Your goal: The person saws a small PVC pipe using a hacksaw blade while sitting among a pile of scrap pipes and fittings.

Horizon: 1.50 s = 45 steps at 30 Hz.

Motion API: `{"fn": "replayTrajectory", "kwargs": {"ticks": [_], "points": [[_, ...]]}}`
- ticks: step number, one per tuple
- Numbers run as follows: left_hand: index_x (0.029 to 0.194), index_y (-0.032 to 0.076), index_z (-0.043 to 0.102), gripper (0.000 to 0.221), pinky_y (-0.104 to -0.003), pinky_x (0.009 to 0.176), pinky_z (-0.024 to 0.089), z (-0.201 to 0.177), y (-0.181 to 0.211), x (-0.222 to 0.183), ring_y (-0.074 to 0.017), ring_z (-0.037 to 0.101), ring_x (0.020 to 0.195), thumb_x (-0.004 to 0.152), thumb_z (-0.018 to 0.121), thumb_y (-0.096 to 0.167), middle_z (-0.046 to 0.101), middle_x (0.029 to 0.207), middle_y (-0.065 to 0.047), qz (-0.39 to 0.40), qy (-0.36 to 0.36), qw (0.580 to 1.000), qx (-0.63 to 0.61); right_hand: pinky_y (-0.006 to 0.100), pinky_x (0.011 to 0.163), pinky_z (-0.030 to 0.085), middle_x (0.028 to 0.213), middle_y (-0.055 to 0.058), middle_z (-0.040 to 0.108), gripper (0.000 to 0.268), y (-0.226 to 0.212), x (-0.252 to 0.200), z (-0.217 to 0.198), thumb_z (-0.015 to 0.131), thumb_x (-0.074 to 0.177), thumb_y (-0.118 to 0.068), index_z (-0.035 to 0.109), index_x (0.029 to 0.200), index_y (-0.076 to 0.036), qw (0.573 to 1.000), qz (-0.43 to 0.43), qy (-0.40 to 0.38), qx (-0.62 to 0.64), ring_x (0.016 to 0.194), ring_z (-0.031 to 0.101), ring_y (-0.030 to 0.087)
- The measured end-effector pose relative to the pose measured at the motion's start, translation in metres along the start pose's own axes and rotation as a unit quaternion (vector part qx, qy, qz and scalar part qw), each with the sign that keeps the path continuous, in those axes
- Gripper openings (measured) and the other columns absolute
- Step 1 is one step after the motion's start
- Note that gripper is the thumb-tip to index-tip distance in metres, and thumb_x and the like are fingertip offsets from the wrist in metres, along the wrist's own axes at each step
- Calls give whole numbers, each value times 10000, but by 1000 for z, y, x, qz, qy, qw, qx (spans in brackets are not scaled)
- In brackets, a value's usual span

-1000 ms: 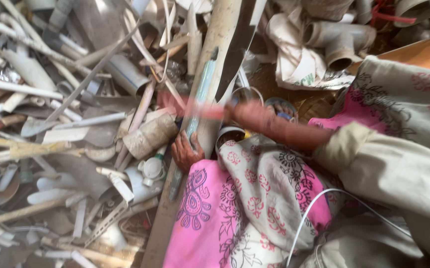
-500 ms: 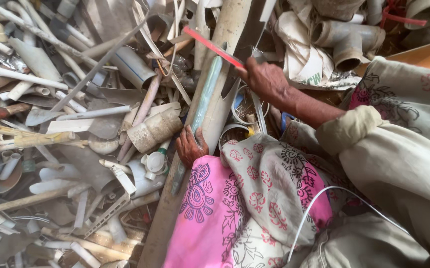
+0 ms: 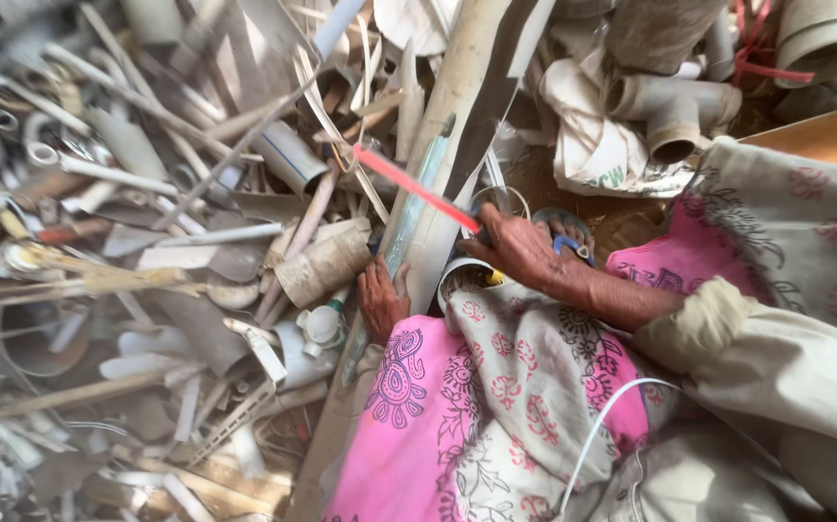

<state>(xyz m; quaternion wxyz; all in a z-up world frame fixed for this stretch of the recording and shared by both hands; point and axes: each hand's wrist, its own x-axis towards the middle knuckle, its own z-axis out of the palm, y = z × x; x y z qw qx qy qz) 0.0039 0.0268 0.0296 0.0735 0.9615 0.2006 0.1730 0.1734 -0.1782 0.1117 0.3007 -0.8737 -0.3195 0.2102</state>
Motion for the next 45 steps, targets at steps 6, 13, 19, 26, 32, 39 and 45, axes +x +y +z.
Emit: {"fn": "replayTrajectory", "kwargs": {"ticks": [6,13,19,26,32,39,45], "points": [[1331,-19,624,477,-384,871,522,-102,-13,66,-255,619,1028,866,656,82,680,1153,-102,209,-96,955,189,505,742,533,1043,205,660,354,-20,-9,-22,705,964,-280,545,1202,-72,989,-95,50,98,898,667,432],[1202,43,647,330,-367,722,475,-261,104,131,-208,591,904,887,606,133,604,876,-48,371,-163,874,268,488,727,551,965,200,670,581,-51,-28,-54,745,902,-324,504,1364,-66,960,-148,97,216,849,692,414],[1171,20,696,332,-396,803,502,-296,168,129,-232,622,975,862,656,134,670,975,-84,409,-59,869,274,455,620,538,876,175,682,500,-52,-33,-69,780,910,-363,510,1189,-48,948,-155,119,250,707,691,333],[1199,3,664,275,-390,903,571,-272,178,83,-239,657,1075,988,746,160,674,1178,-146,-1,112,977,-182,410,526,516,643,128,644,520,-68,-36,-98,748,893,-407,508,1218,-80,920,1,30,390,518,672,230],[1183,-106,664,352,-347,939,534,-222,159,105,-216,650,1039,1020,696,204,704,1148,-139,-160,82,808,-560,352,458,453,636,86,582,466,-93,-46,-72,761,922,-310,536,1263,-86,903,-17,-20,428,503,546,152],[869,6,548,227,-296,516,410,-209,153,123,-136,474,615,1015,670,130,528,747,-44,-183,304,622,-698,301,440,471,752,14,590,419,-112,-57,-83,750,903,-235,578,1244,-65,900,-4,117,421,532,574,99],[825,60,511,275,-280,505,393,-225,113,126,-126,456,576,1005,654,211,468,673,-26,-236,389,572,-682,332,475,465,687,40,529,356,-134,-77,-66,441,1082,-390,584,1142,-70,931,69,-38,355,567,525,121]]}}
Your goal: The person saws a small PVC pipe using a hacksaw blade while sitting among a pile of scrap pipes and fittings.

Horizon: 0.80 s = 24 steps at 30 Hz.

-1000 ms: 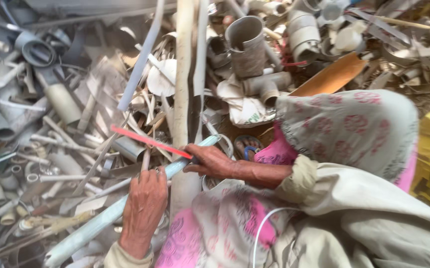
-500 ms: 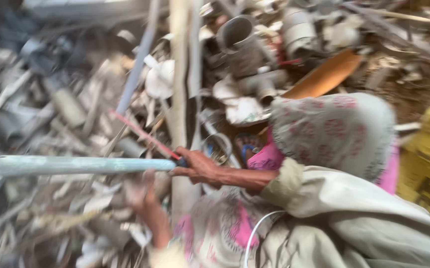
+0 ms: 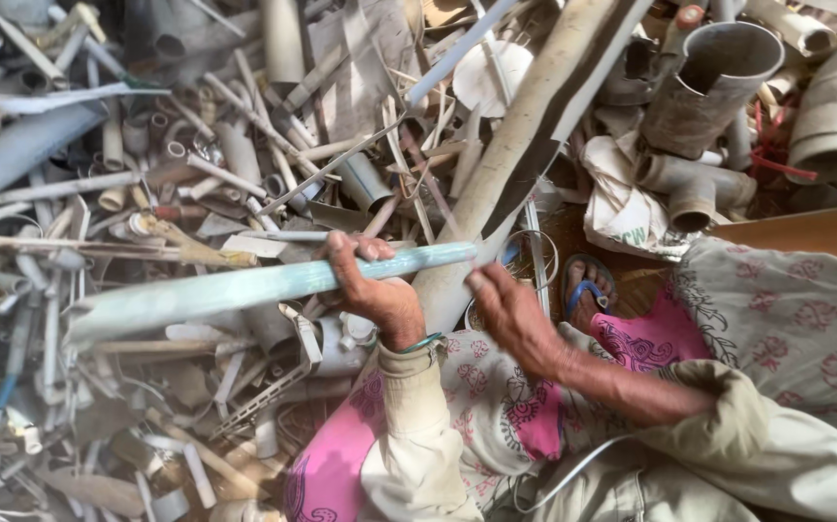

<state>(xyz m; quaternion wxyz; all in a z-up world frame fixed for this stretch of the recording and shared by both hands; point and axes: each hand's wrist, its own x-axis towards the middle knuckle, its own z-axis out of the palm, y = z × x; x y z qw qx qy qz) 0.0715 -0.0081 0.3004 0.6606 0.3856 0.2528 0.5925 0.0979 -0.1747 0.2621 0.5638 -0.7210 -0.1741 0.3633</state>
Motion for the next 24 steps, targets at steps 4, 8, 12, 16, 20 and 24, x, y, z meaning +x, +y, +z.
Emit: {"fn": "replayTrajectory", "kwargs": {"ticks": [4,8,12,16,20,24], "points": [[807,111,454,317,-291,552,383,-17,23,6,-131,415,586,1010,603,304,404,667,-10,-29,14,998,-61,349,542,494,660,59,529,409,12,-18,34,424,1099,-419,553,1078,-32,994,-52,-59,-76,584,529,148],[784,116,454,390,-323,535,400,-33,47,12,-158,408,525,1004,553,422,386,611,-7,94,-60,992,-54,391,520,518,654,64,540,455,25,-6,40,373,1095,-421,563,1021,-15,993,-23,-52,-102,571,541,176],[806,120,447,396,-306,564,376,-37,67,14,-144,394,550,1016,564,435,383,618,-7,40,-5,993,-107,415,458,514,659,73,532,490,24,-3,42,314,1084,-422,579,1006,-18,995,15,-54,-88,548,536,199],[800,128,446,396,-303,559,380,-32,71,13,-139,398,543,1024,555,436,389,623,-2,27,21,993,-116,366,415,459,642,101,513,488,20,-13,50,314,1095,-419,572,1033,-9,994,-27,-65,-83,519,517,198],[792,121,450,416,-297,569,373,-36,74,12,-146,399,554,1049,543,435,384,631,5,37,44,993,-106,327,398,458,599,117,552,498,15,14,39,325,1092,-417,582,1030,5,995,16,3,-93,479,556,195],[749,112,443,419,-325,543,394,-30,62,7,-173,419,537,1030,548,404,384,610,-9,46,3,995,-93,311,446,525,687,65,610,512,36,-9,51,349,1077,-451,572,1115,9,992,-78,-79,-58,554,599,163]]}}
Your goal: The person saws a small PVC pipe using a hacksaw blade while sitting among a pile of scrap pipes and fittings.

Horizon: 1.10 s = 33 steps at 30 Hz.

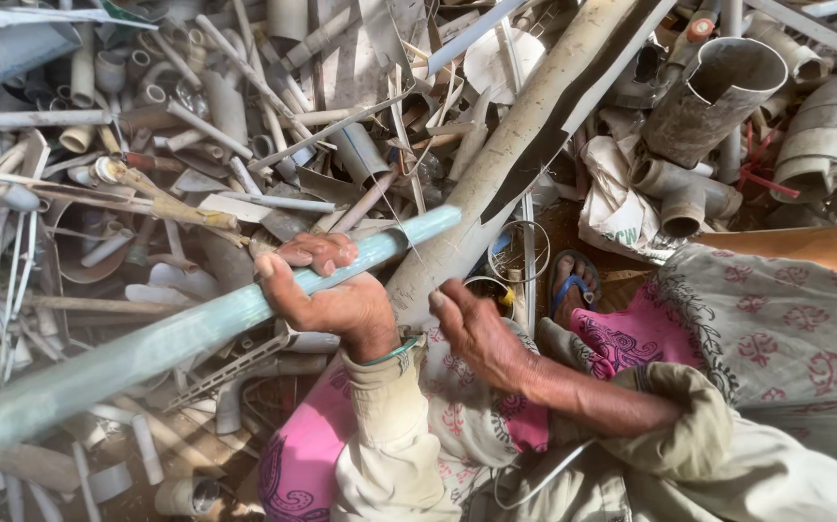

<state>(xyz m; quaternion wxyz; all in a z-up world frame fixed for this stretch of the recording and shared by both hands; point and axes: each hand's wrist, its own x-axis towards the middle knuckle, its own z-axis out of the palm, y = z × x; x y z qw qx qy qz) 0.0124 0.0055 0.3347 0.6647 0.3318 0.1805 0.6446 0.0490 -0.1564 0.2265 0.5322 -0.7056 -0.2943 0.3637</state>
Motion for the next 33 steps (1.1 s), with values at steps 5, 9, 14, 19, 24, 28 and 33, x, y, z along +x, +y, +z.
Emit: {"fn": "replayTrajectory", "kwargs": {"ticks": [5,9,14,19,24,28,33], "points": [[756,87,448,413,-329,559,401,-6,-1,-1,-187,426,547,1035,534,379,377,625,-24,9,-8,1000,-25,362,565,529,838,271,607,563,44,32,-29,362,1179,-459,599,1187,51,992,100,61,-48,697,623,292],[784,95,442,373,-332,565,392,-5,-13,-6,-176,409,565,1041,549,342,390,637,-39,5,-6,1000,-16,517,841,426,1174,290,535,571,43,14,2,374,1218,-371,344,1322,191,983,-169,15,69,1094,494,272],[809,83,467,329,-322,622,426,-6,-11,-5,-166,431,588,1017,542,326,422,633,-38,-20,-4,999,-33,367,436,451,574,43,492,503,-1,35,-36,390,1075,-456,595,1005,-2,993,99,56,-20,456,491,163],[787,108,440,311,-313,576,393,4,-21,-13,-136,400,550,1011,578,273,411,625,-19,-29,0,999,-29,341,431,443,597,30,521,507,-11,5,-14,387,1066,-464,601,1000,-9,999,14,34,-17,469,501,145],[775,109,437,319,-304,576,391,2,-18,-15,-124,406,568,1012,581,267,411,629,-6,-54,-5,998,-33,347,405,450,598,17,514,547,1,23,-33,340,1054,-507,605,992,-32,990,128,50,20,459,474,139],[760,111,432,336,-307,575,386,4,-24,-17,-131,413,565,1008,605,256,407,621,-7,-28,-12,1000,-7,313,412,491,600,10,520,574,-12,-1,-13,294,1042,-534,596,1012,-46,998,57,5,0,468,491,114],[779,129,437,318,-301,558,386,0,-18,-15,-125,410,554,996,610,285,410,614,-2,-33,10,999,-22,365,433,426,630,53,485,497,-30,9,-28,365,1043,-484,572,1042,-33,991,131,17,6,494,473,173]]}}
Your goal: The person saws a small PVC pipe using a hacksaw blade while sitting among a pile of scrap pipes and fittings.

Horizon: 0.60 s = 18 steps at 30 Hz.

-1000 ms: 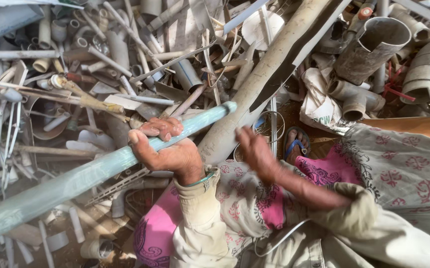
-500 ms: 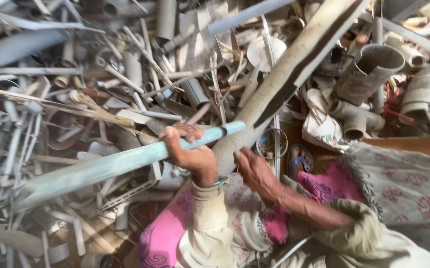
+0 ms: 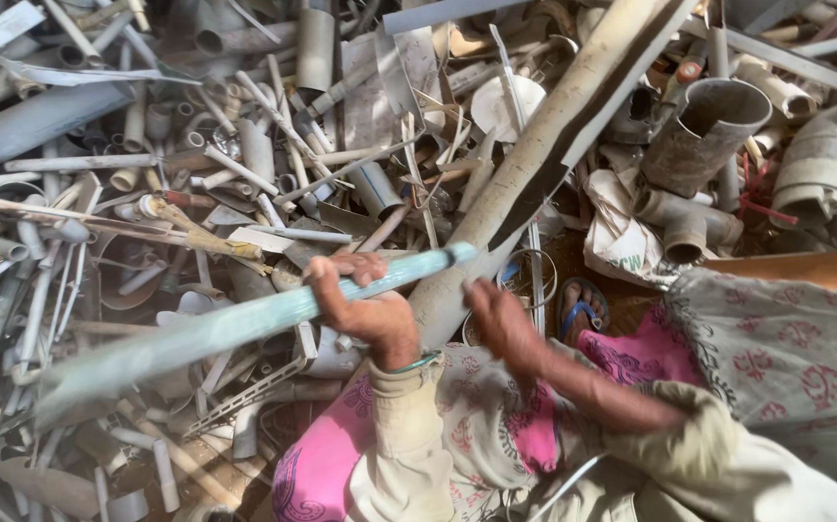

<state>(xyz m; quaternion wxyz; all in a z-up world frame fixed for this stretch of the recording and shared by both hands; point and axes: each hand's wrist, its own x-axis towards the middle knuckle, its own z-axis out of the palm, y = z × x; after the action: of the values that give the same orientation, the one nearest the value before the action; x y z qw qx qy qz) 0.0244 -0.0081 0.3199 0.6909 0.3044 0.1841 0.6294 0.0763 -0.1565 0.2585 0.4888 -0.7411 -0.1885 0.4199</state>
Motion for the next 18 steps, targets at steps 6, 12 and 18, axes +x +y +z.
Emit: {"fn": "replayTrajectory", "kwargs": {"ticks": [6,12,18], "points": [[784,124,451,309,-304,539,375,1,-3,-3,-127,396,541,985,612,295,414,617,-10,9,-16,1000,-5,396,616,513,834,116,611,390,20,-12,18,391,1211,-313,537,1106,33,921,-387,41,13,713,612,171],[768,121,434,395,-336,615,409,-3,24,4,-168,425,576,1034,556,385,386,622,-10,38,-54,998,-13,328,334,447,625,26,536,395,30,27,-1,357,1083,-373,588,1048,-54,998,-29,48,41,454,518,135],[791,117,427,373,-331,628,401,-4,34,9,-175,426,584,1035,533,379,388,634,-30,74,-40,996,-14,278,345,454,590,-19,504,458,25,1,6,324,1072,-451,577,1046,-70,996,-76,21,-28,453,503,102]]}}
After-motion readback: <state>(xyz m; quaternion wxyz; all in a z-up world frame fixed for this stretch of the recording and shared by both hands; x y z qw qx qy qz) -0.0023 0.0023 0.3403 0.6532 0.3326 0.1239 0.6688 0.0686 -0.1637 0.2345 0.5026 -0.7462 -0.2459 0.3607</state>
